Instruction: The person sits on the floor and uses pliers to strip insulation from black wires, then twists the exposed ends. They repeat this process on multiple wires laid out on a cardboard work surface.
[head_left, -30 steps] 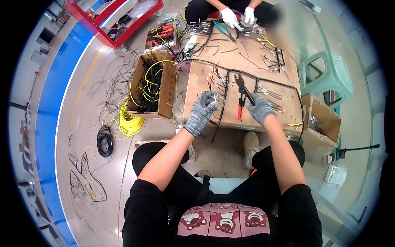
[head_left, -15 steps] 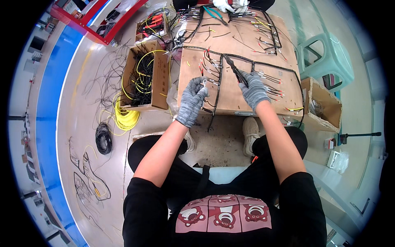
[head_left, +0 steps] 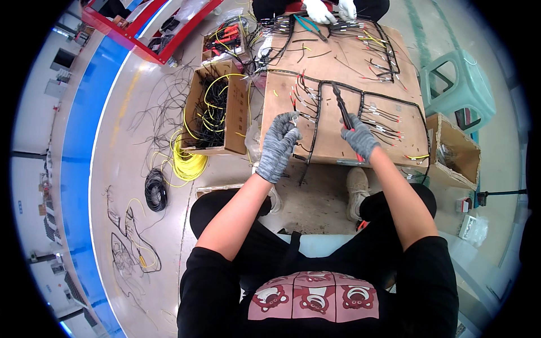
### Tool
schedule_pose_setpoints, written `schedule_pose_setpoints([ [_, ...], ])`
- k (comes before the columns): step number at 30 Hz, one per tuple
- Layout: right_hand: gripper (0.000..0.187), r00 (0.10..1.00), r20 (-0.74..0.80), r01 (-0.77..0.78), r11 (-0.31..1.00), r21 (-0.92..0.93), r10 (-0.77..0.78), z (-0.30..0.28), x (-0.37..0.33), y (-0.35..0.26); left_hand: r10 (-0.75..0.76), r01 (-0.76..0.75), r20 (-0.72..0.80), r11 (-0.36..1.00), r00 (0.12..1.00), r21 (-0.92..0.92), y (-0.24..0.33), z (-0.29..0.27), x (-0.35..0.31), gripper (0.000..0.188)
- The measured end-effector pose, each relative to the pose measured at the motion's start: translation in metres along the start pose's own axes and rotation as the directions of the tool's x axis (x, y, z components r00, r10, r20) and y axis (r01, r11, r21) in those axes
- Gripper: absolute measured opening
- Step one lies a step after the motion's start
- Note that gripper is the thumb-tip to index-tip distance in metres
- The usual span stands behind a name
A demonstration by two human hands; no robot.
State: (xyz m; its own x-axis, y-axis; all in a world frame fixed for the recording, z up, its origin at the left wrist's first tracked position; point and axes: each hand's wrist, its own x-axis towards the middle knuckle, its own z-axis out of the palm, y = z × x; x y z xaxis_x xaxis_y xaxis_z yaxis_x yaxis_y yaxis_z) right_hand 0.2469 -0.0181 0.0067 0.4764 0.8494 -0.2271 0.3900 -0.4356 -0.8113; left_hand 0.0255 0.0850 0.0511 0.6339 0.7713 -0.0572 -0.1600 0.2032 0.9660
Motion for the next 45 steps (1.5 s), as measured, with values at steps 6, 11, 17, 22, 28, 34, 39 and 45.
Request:
schedule_pose_setpoints([
  [6, 0.054, 0.966, 0.199, 0.234, 0.880, -0.413, -0.164, -0.029, -0.042, -0.026, 0.081, -0.076, -0.034, 0.988, 0.996, 0.136, 0.007, 0.008, -0.004, 0.034],
  [11, 0.065, 0.928, 0.354, 0.308, 0.770, -0.558, -0.115, -0.030, -0.043, -0.045, 0.078, -0.074, -0.006, 0.965, 0.997, 0.250, 0.008, 0.011, -0.010, 0.034],
  [17, 0.067, 0.918, 0.377, 0.331, 0.763, -0.555, -0.124, -0.034, -0.049, -0.051, 0.066, -0.068, 0.016, 0.950, 0.998, 0.306, 0.011, 0.015, -0.009, 0.036],
  [22, 0.067, 0.914, 0.369, 0.356, 0.765, -0.537, -0.167, -0.041, -0.057, -0.061, 0.054, -0.063, 0.038, 0.956, 0.998, 0.288, 0.007, 0.016, -0.008, 0.039],
  [28, 0.071, 0.920, 0.363, 0.335, 0.780, -0.528, -0.150, -0.041, -0.061, -0.072, 0.075, -0.089, 0.057, 0.952, 0.996, 0.292, 0.001, 0.014, -0.009, 0.042],
  [34, 0.067, 0.918, 0.319, 0.385, 0.722, -0.575, -0.236, -0.039, -0.063, -0.070, 0.107, -0.140, 0.102, 0.901, 0.989, 0.410, 0.013, 0.017, -0.008, 0.043],
  [39, 0.061, 0.924, 0.271, 0.381, 0.710, -0.592, -0.270, -0.036, -0.062, -0.066, 0.128, -0.181, 0.138, 0.841, 0.982, 0.510, 0.016, 0.015, -0.009, 0.043],
  [45, 0.051, 0.930, 0.248, 0.367, 0.698, -0.615, -0.271, -0.033, -0.058, -0.062, 0.141, -0.186, 0.130, 0.870, 0.981, 0.457, 0.012, 0.015, -0.009, 0.043],
])
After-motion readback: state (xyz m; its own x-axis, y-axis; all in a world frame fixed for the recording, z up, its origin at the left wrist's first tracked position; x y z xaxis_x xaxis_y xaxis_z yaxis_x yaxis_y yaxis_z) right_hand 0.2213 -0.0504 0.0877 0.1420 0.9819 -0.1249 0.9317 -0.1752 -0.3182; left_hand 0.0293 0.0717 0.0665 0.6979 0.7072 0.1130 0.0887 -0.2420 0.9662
